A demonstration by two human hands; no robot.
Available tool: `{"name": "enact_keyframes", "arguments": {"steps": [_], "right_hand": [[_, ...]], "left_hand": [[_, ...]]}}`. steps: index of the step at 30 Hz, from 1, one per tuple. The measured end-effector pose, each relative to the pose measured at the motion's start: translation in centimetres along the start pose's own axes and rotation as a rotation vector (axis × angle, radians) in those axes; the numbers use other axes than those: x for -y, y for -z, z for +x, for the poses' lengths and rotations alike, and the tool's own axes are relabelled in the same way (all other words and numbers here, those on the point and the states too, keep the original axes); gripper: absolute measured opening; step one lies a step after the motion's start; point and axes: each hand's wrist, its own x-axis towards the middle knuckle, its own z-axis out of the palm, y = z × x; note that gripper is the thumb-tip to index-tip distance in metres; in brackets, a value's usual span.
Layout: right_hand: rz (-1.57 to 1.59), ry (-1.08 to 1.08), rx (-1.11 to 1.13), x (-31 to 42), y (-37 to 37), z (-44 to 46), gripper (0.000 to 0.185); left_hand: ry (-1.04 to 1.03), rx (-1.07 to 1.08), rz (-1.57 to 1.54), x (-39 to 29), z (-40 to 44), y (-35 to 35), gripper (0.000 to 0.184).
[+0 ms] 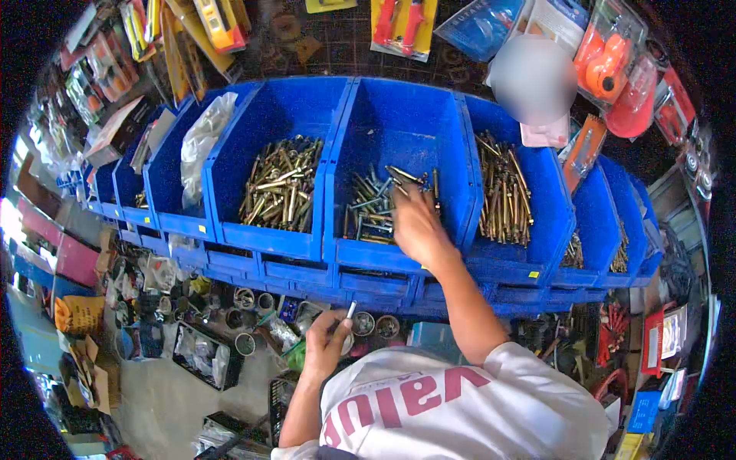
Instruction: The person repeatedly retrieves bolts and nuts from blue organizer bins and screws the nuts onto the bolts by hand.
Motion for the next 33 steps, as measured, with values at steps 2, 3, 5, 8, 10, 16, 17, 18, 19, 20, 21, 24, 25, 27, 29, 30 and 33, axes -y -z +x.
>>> {"name": "enact_keyframes", "arguments": {"steps": [2, 3, 5, 8, 10, 16, 17, 18, 19, 20, 21, 24, 25, 27, 29, 30, 33], "right_hand": [[0.109, 0.053, -0.092, 0.4, 1.4, -0.6, 0.03], [0.176, 0.111, -0.14, 0.6, 2.1, -1.1, 0.03], [0.283, 0.179, -0.191, 1.0, 3.3, -2.1, 0.024], [0.387, 0.116, -0.193, 1.2, 3.4, -3.5, 0.017], [0.4, 0.101, -0.206, 1.1, 3.2, -4.0, 0.015], [0.284, 0.128, -0.282, 0.9, 2.2, -4.1, 0.014], [0.276, 0.126, -0.289, 1.0, 2.2, -4.1, 0.014], [0.267, 0.124, -0.296, 1.0, 2.2, -4.0, 0.014], [0.261, 0.109, -0.28, 1.0, 2.3, -3.9, 0.014], [0.254, 0.099, -0.288, 1.0, 2.2, -3.7, 0.014], [0.282, 0.087, -0.241, 1.1, 2.2, -3.3, 0.012], [0.29, 0.166, -0.101, 1.6, 1.5, -1.5, 0.013], [0.25, 0.226, -0.031, 1.9, 1.3, -0.8, 0.016], [0.24, 0.307, 0.112, 2.1, 0.1, 0.6, 0.023], [0.133, 0.288, 0.308, 1.9, 0.1, 1.8, 0.029], [0.139, 0.224, 0.387, 1.3, -0.9, 2.6, 0.029], [0.083, 0.263, 0.431, 1.2, -1.0, 3.1, 0.03]], "left_hand": [[-0.033, -0.04, 0.031, 1.2, 0.4, 0.2, 0.015], [-0.021, -0.04, 0.045, 2.6, 0.9, 0.1, 0.015], [-0.028, -0.023, 0.131, 4.5, 1.9, -0.3, 0.018], [0.111, 0.065, 0.045, 6.8, 3.9, -1.5, 0.027], [0.183, 0.15, -0.021, 7.0, 6.1, -2.4, 0.032], [0.017, 0.009, -0.102, 9.2, 11.5, -5.5, 0.03], [-0.246, -0.113, -0.038, 10.2, 12.3, -5.9, 0.034], [-0.288, -0.067, 0.073, 10.2, 12.8, -5.7, 0.038], [-0.295, -0.053, 0.07, 10.4, 12.7, -5.5, 0.038], [-0.158, 0.028, 0.018, 10.7, 12.3, -5.2, 0.036], [-0.019, 0.109, -0.03, 10.7, 11.9, -4.9, 0.033], [0.004, 0.21, -0.129, 12.9, 11.5, -4.4, 0.026], [0.004, 0.223, -0.129, 13.0, 11.5, -4.1, 0.026], [-0.073, 0.261, -0.106, 12.6, 11.4, -3.9, 0.021], [-0.103, 0.279, -0.04, 11.5, 11.1, -3.6, 0.021], [-0.13, 0.287, 0.03, 10.3, 10.7, -3.2, 0.02], [-0.141, 0.43, -0.001, 4.1, 9.2, -1.2, 0.019]]}}
